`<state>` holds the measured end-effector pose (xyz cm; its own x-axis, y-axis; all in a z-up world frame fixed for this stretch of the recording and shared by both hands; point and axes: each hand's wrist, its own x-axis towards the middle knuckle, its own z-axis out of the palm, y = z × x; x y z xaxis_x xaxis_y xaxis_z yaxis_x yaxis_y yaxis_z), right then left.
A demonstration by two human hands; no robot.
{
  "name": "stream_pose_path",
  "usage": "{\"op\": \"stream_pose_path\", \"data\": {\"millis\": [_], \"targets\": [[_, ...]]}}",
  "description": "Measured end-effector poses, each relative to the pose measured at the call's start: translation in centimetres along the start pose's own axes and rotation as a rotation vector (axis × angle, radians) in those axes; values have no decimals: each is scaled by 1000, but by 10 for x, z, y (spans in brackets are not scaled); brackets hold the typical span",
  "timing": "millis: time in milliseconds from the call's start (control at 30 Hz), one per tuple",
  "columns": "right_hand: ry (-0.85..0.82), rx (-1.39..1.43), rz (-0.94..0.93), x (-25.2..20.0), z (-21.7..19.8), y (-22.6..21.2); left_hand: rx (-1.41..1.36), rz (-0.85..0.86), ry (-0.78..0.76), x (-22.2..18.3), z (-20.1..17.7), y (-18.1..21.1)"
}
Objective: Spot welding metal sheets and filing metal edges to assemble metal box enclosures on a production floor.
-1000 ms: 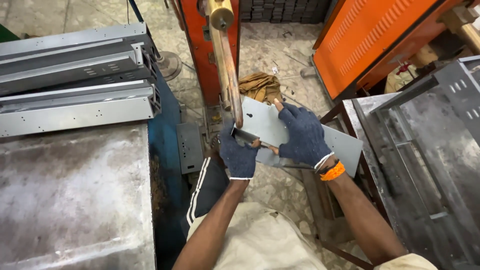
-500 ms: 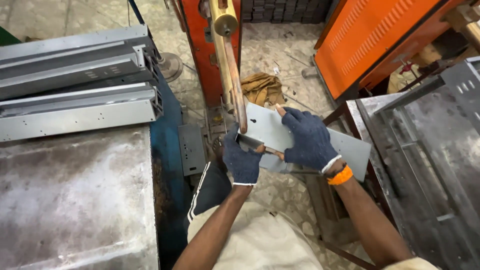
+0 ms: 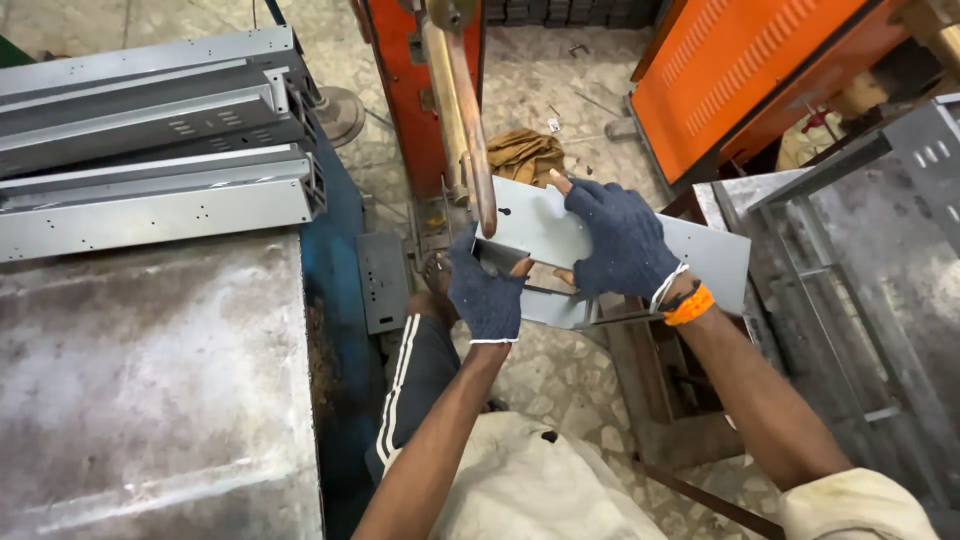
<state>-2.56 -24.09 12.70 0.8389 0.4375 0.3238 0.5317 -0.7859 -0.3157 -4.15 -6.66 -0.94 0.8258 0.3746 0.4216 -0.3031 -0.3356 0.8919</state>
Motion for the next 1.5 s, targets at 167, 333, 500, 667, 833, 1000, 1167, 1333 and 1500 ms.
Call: {"op": "stream_pose_path", "data": {"millis": [167, 333, 500, 667, 833, 1000, 1167, 1333, 1500], "targets": [[-5, 9, -32, 0, 2, 5, -40, -17, -5, -4, 1, -4], [35, -29, -20, -6, 7, -1, -46, -51, -39, 0, -6, 5], [111, -33, -40, -10, 12, -2, -57, -3, -51, 1, -7, -1], [120, -47, -3, -9, 8, -11, -42, 26, -56, 1, -4, -7], [148, -61, -2, -15, 17, -14, -81, 55, -57, -2, -8, -14], [169, -130, -9, -14, 19, -19, 5, 96, -86, 1, -11, -15], [192, -112, 23, -20, 23, -24, -24, 92, -86, 2, -14, -13], [241, -103, 51, -28, 27, -35, 157, 209, -65, 14, -27, -5], [271, -107, 150, -37, 41, -45, 99, 227, -205, 15, -29, -27]]}}
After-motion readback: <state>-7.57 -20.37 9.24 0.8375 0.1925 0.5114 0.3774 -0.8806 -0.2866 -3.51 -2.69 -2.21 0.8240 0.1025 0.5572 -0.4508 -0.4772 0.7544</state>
